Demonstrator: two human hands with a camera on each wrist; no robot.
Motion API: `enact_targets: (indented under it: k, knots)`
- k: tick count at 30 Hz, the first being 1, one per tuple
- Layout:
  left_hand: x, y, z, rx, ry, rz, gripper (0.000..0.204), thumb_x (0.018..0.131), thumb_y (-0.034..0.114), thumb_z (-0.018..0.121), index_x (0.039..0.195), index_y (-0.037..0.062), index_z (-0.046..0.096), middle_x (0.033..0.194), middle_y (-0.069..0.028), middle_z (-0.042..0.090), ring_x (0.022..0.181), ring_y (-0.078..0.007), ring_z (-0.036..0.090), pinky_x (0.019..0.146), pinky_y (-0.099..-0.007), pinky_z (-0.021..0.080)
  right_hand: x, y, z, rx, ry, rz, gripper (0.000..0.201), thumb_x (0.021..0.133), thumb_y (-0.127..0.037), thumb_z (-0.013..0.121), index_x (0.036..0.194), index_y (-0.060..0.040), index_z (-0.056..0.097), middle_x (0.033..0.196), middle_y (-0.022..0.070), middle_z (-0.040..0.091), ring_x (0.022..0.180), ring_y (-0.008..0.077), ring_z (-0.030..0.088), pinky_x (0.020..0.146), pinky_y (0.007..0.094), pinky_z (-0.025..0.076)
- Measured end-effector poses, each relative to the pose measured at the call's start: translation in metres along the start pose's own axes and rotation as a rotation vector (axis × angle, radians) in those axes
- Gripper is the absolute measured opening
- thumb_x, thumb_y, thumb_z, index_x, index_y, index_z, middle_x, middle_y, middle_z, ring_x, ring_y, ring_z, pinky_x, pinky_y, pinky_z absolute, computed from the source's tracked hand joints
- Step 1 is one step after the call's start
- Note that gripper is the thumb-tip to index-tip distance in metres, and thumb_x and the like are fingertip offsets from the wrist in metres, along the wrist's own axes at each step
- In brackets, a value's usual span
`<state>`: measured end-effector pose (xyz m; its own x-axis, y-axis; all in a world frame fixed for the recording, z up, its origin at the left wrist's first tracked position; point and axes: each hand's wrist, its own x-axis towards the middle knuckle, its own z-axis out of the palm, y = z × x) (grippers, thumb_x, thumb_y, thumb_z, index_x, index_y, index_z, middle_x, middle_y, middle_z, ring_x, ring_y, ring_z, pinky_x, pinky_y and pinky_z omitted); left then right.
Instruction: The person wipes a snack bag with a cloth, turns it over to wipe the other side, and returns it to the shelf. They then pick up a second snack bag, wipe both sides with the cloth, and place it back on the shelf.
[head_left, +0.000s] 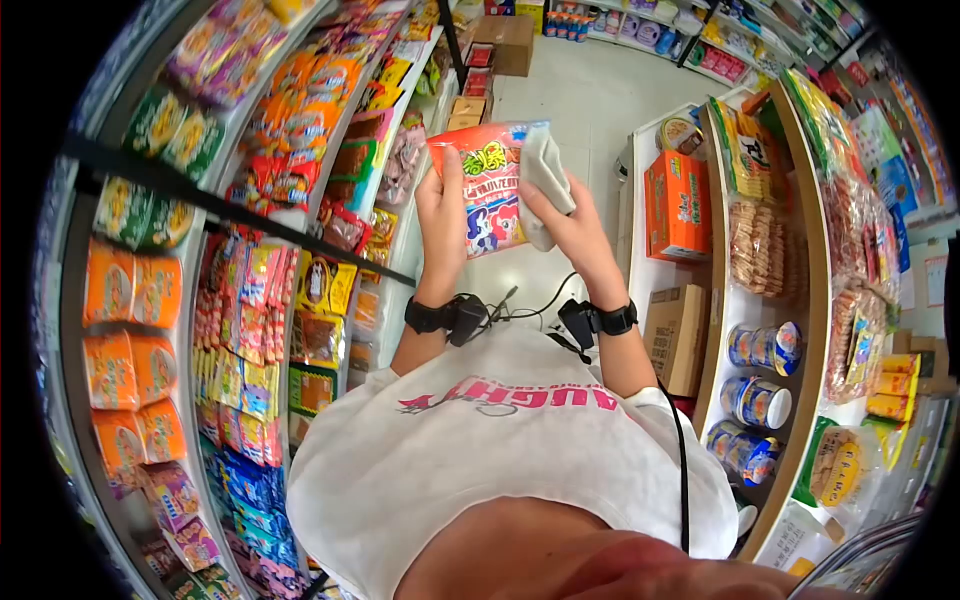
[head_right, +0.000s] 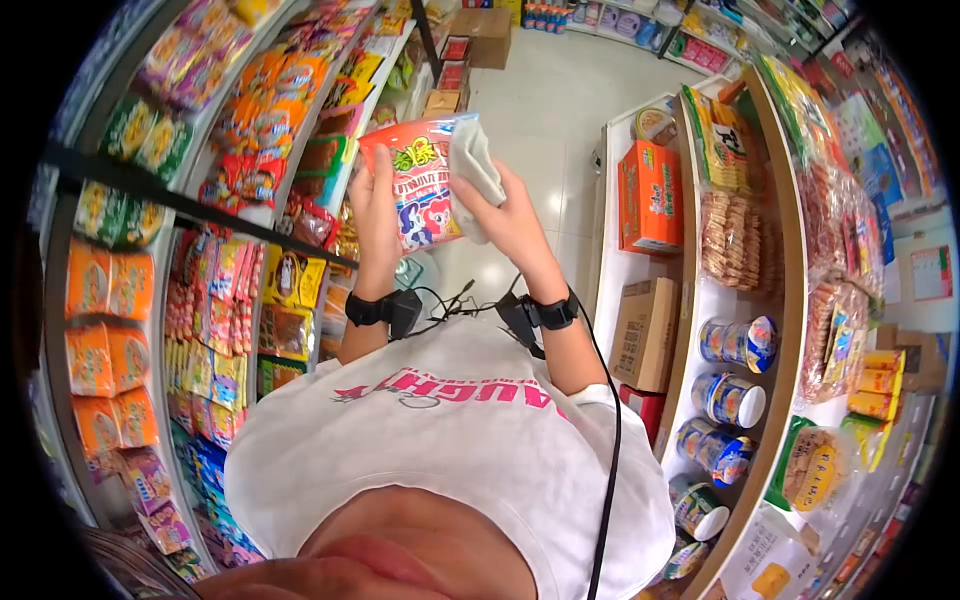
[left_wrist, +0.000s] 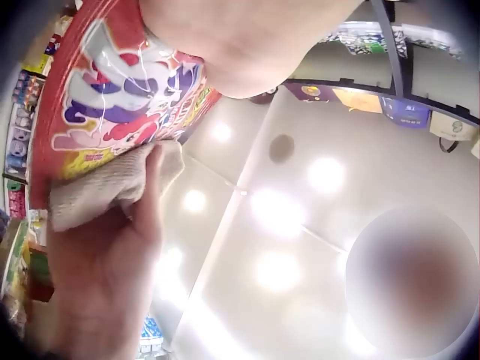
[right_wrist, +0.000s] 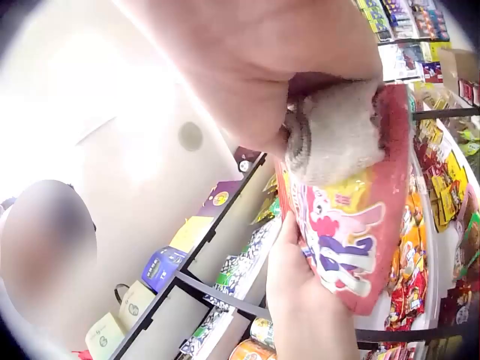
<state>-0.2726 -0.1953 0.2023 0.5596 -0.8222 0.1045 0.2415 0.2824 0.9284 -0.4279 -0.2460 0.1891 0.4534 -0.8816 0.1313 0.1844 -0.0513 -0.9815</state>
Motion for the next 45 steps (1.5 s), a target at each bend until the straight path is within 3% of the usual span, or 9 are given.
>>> enact_targets:
  k: [6, 9, 12, 18, 26, 31, 39, 43, 45]
  knots:
    - [0.007, -0.045, 0.106, 0.239, -0.48, -0.103, 0.031, 0.095, 0.018, 0.068, 0.118, -0.0019, 0.062, 0.104, -0.0041, 0.069, 0.092, -0.0077, 0.063, 0.081, -0.0231, 0.051, -0.004, 0.005, -0.121, 0.001, 0.431, -0.21, 0.037, 0.095, -0.023, 0.068, 0.122, 0.0007, 0.06, 0.103, 0.0034, 0.068, 0.086, 0.009, 0.061, 0.074, 0.0257, 0.051]
    - [0.008, -0.07, 0.148, 0.343, -0.636, -0.12, 0.031, 0.089, 0.009, 0.074, 0.117, -0.001, 0.064, 0.107, -0.0037, 0.069, 0.09, -0.0078, 0.063, 0.077, -0.0221, 0.049, -0.019, 0.0, -0.173, 0.123, 0.662, -0.012, 0.049, 0.093, -0.03, 0.071, 0.129, -0.0015, 0.056, 0.108, 0.0026, 0.067, 0.085, 0.01, 0.062, 0.071, 0.0253, 0.051]
    - [0.003, -0.077, 0.19, 0.345, -0.708, -0.135, 0.028, 0.09, 0.008, 0.073, 0.115, -0.0013, 0.065, 0.107, -0.0036, 0.069, 0.089, -0.0069, 0.063, 0.073, -0.0211, 0.048, -0.038, 0.012, -0.213, 0.226, 0.548, -0.053, 0.059, 0.089, -0.038, 0.075, 0.132, -0.0026, 0.054, 0.112, 0.0031, 0.066, 0.089, 0.0107, 0.064, 0.071, 0.0256, 0.052]
    - [-0.01, -0.107, 0.257, 0.323, -1.012, -0.206, 0.038, 0.088, 0.006, 0.074, 0.121, -0.0047, 0.059, 0.11, -0.006, 0.068, 0.093, -0.0105, 0.065, 0.081, -0.0232, 0.051, -0.064, 0.008, -0.252, 0.038, 0.817, -0.194, 0.04, 0.097, -0.031, 0.065, 0.119, 0.002, 0.061, 0.103, 0.0059, 0.068, 0.09, 0.0091, 0.063, 0.076, 0.0264, 0.051]
    - [0.0, -0.13, 0.319, 0.306, -1.245, -0.345, 0.055, 0.083, 0.001, 0.077, 0.129, -0.0077, 0.049, 0.113, -0.014, 0.067, 0.099, -0.0144, 0.065, 0.085, -0.0265, 0.054, -0.09, 0.0, -0.302, 0.389, 1.294, -0.369, 0.044, 0.099, -0.041, 0.059, 0.118, -0.0016, 0.061, 0.101, 0.0025, 0.066, 0.085, 0.0083, 0.06, 0.074, 0.0246, 0.048]
    - [0.054, -0.156, 0.34, 0.284, -1.507, -0.374, 0.054, 0.082, 0.003, 0.078, 0.129, -0.0051, 0.054, 0.111, -0.0096, 0.067, 0.097, -0.0125, 0.065, 0.085, -0.0264, 0.053, -0.107, -0.024, -0.315, 0.13, 1.185, -0.228, 0.038, 0.093, -0.03, 0.07, 0.115, -0.0012, 0.059, 0.1, 0.0032, 0.067, 0.092, 0.0101, 0.061, 0.081, 0.0267, 0.048]
    - [0.163, -0.17, 0.353, -0.023, -1.2, -0.378, 0.035, 0.087, 0.003, 0.072, 0.119, -0.0063, 0.061, 0.105, -0.0091, 0.069, 0.093, -0.013, 0.066, 0.085, -0.0277, 0.052, 0.003, -0.015, -0.313, 0.204, 1.343, -0.343, 0.042, 0.092, -0.027, 0.072, 0.122, 0.0003, 0.059, 0.109, 0.0054, 0.067, 0.096, 0.0121, 0.063, 0.085, 0.0294, 0.05]
    - [0.203, -0.179, 0.34, -0.073, -1.203, -0.45, 0.03, 0.091, 0.004, 0.069, 0.118, -0.006, 0.062, 0.105, -0.0081, 0.07, 0.093, -0.0121, 0.066, 0.086, -0.0269, 0.051, 0.039, -0.026, -0.319, 0.191, 1.23, -0.181, 0.043, 0.093, -0.028, 0.07, 0.123, 0.0013, 0.06, 0.108, 0.0043, 0.067, 0.094, 0.0113, 0.063, 0.084, 0.0276, 0.049]
    - [0.219, -0.191, 0.337, -0.101, -1.286, -0.477, 0.028, 0.092, 0.005, 0.068, 0.118, -0.0056, 0.063, 0.105, -0.0073, 0.07, 0.093, -0.0112, 0.065, 0.086, -0.0264, 0.051, 0.057, -0.027, -0.32, -0.119, 1.14, -0.064, 0.038, 0.093, -0.024, 0.071, 0.121, 0.0006, 0.063, 0.106, 0.0024, 0.067, 0.094, 0.0091, 0.061, 0.084, 0.026, 0.048]
